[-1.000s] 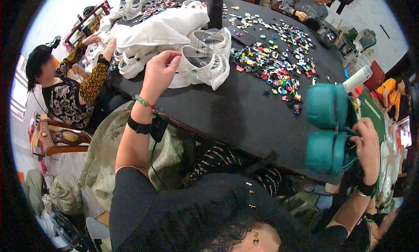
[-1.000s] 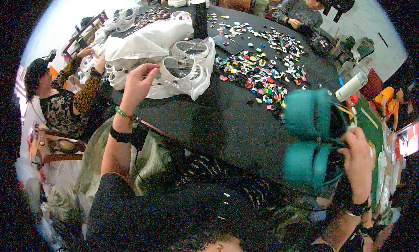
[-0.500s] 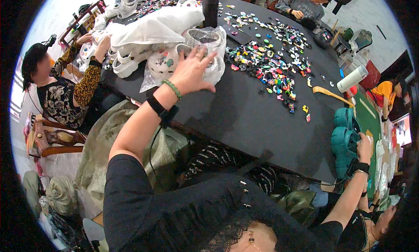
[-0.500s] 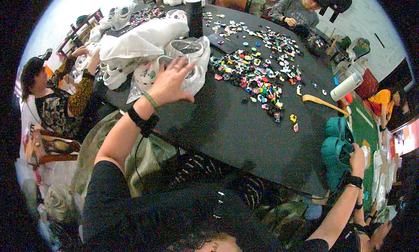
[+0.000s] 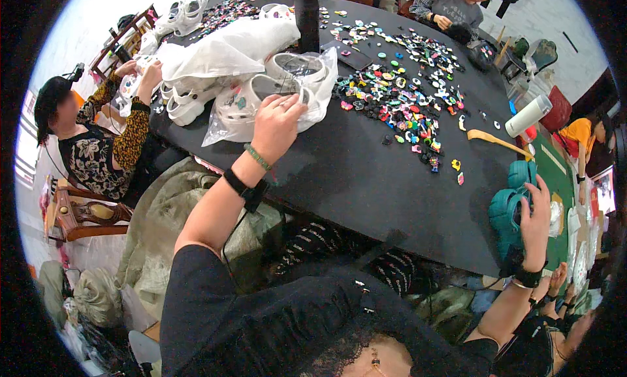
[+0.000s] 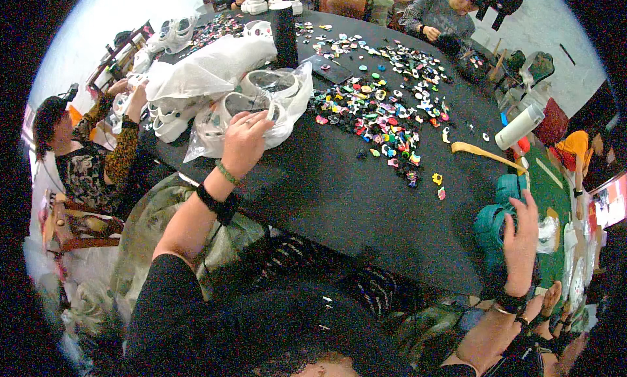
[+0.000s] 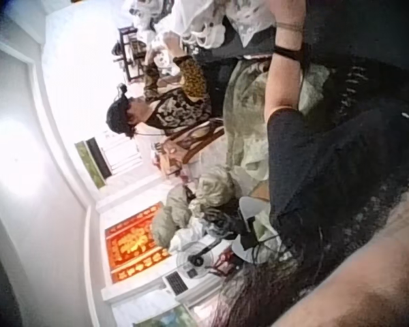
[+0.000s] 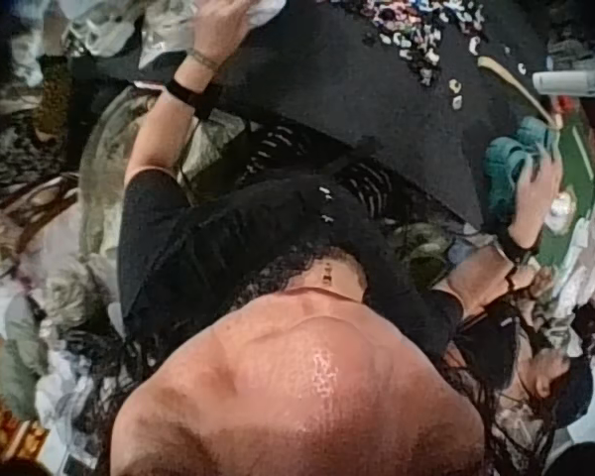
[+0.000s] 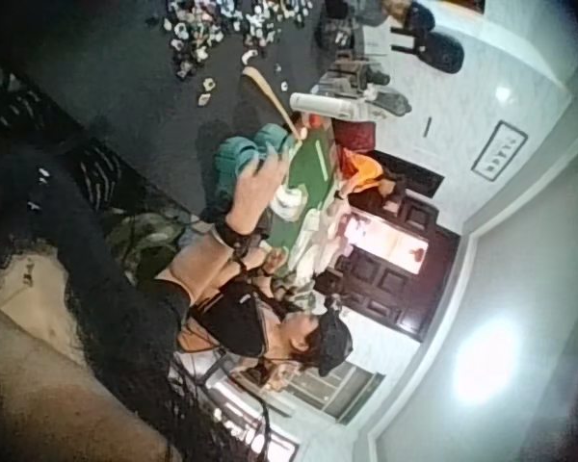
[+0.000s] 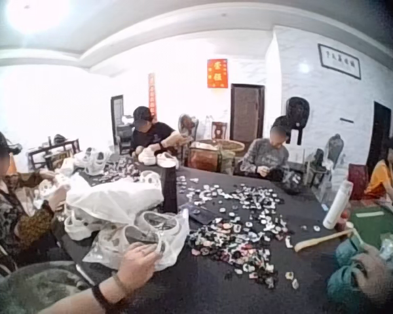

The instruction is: Attaching decorative charms to rubber clogs (shoes) at a workstation.

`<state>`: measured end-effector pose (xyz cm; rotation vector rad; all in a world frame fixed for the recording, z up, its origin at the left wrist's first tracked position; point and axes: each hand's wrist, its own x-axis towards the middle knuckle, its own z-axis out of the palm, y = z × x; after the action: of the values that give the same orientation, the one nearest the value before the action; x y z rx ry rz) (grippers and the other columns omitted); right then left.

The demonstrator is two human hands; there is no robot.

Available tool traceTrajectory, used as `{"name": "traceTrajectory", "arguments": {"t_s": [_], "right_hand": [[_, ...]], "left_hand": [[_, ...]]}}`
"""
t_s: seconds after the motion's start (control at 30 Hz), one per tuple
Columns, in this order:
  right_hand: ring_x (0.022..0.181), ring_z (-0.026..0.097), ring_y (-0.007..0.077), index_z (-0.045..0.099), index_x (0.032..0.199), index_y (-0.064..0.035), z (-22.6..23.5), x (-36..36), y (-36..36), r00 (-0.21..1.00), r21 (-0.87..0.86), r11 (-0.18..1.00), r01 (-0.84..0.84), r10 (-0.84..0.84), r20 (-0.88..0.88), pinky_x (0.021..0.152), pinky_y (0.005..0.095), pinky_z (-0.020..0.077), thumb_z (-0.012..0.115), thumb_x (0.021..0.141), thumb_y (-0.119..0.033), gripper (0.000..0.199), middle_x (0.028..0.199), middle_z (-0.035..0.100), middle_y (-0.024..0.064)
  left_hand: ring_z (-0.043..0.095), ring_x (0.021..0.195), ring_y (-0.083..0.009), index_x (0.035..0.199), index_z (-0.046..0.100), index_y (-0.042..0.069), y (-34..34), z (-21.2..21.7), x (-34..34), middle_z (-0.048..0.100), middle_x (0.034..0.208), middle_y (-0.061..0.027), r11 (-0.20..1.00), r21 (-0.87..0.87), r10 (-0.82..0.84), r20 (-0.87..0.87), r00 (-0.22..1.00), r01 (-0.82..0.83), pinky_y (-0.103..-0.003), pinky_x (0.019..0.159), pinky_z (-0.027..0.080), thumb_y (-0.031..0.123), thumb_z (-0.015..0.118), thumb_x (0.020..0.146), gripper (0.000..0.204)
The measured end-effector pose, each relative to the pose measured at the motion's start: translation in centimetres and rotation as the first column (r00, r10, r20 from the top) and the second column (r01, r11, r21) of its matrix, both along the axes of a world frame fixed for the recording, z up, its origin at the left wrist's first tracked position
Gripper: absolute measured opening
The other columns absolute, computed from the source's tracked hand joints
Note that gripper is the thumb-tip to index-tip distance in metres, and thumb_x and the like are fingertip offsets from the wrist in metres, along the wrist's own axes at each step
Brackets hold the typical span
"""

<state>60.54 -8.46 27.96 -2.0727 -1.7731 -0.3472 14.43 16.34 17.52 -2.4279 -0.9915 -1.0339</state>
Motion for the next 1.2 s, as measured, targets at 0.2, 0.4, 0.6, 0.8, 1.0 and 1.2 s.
{"name": "traceTrajectory", "arguments": {"t_s": [0.2,0.4,0.6,0.8,1.0,1.2], "right_hand": [[0.105,0.055,0.0302,0.057,0.099,0.0001,-1.1,-7.3,1.9,0.952,0.049,0.971,-0.235,0.24,-0.188,0.09,0.0358,0.0434,0.056,0.08,0.002,0.02,0.123,0.051,0.0162],[0.077,0.063,0.014,0.056,0.105,0.0003,-5.5,-13.6,2.8,0.469,-0.008,0.912,-0.41,0.204,-0.859,0.065,0.0257,0.0503,0.06,0.084,-0.008,0.023,0.102,0.062,0.0104],[0.063,0.058,0.0095,0.053,0.107,-0.0019,-11.1,-16.1,2.8,0.132,-0.312,0.734,-0.603,-0.294,-0.947,0.05,0.0219,0.0424,0.046,0.095,-0.033,0.034,0.085,0.062,0.005],[0.058,0.051,0.0051,0.056,0.095,-0.0043,-12.9,-17.7,3.0,-0.036,-0.119,0.804,-0.582,-0.172,-0.984,0.049,0.0199,0.0391,0.056,0.09,-0.025,0.022,0.071,0.057,-0.0023],[0.053,0.054,0.0062,0.05,0.086,-0.0071,-12.0,-14.8,3.2,0.012,-0.017,0.928,-0.372,-0.014,-1.0,0.044,0.0163,0.0359,0.053,0.091,-0.018,0.012,0.066,0.055,-0.0019],[0.051,0.055,0.0106,0.056,0.081,-0.0009,-11.7,-15.7,3.3,0.211,-0.219,0.884,-0.413,-0.141,-0.967,0.047,0.0241,0.0436,0.054,0.09,-0.036,0.036,0.064,0.058,0.0035]], "left_hand": [[0.061,0.098,-0.0256,0.085,0.064,0.009,-7.7,2.7,-0.4,0.065,0.103,-0.0093,0.987,0.071,-0.15,0.14,0.979,0.141,-0.039,0.087,0.044,-0.002,0.057,0.066,0.023],[0.06,0.101,-0.0287,0.089,0.063,0.008,-15.8,3.0,3.1,0.062,0.108,-0.0124,0.834,-0.101,-0.528,0.134,0.839,0.542,-0.041,0.084,0.046,0.007,0.061,0.07,0.019],[0.06,0.099,-0.0268,0.1,0.063,0.007,-18.1,1.2,6.2,0.062,0.108,-0.0102,0.707,-0.207,-0.686,0.031,0.727,0.676,-0.039,0.083,0.048,0.011,0.06,0.073,0.027],[0.054,0.104,-0.0252,0.117,0.055,0.007,-18.0,3.6,6.5,0.056,0.114,-0.0074,0.666,-0.439,-0.706,-0.11,0.7,0.603,-0.04,0.089,0.043,0.021,0.068,0.07,0.051],[0.054,0.093,-0.0239,0.117,0.055,0.006,-18.4,4.6,6.1,0.057,0.1,-0.0063,0.592,-0.607,-0.667,0.001,0.745,0.53,-0.037,0.081,0.044,0.041,0.075,0.06,0.069],[0.053,0.099,-0.0283,0.114,0.056,0.007,-16.7,3.1,7.1,0.056,0.106,-0.0092,0.691,-0.527,-0.601,-0.038,0.798,0.495,-0.04,0.084,0.044,0.033,0.074,0.066,0.057]]}}
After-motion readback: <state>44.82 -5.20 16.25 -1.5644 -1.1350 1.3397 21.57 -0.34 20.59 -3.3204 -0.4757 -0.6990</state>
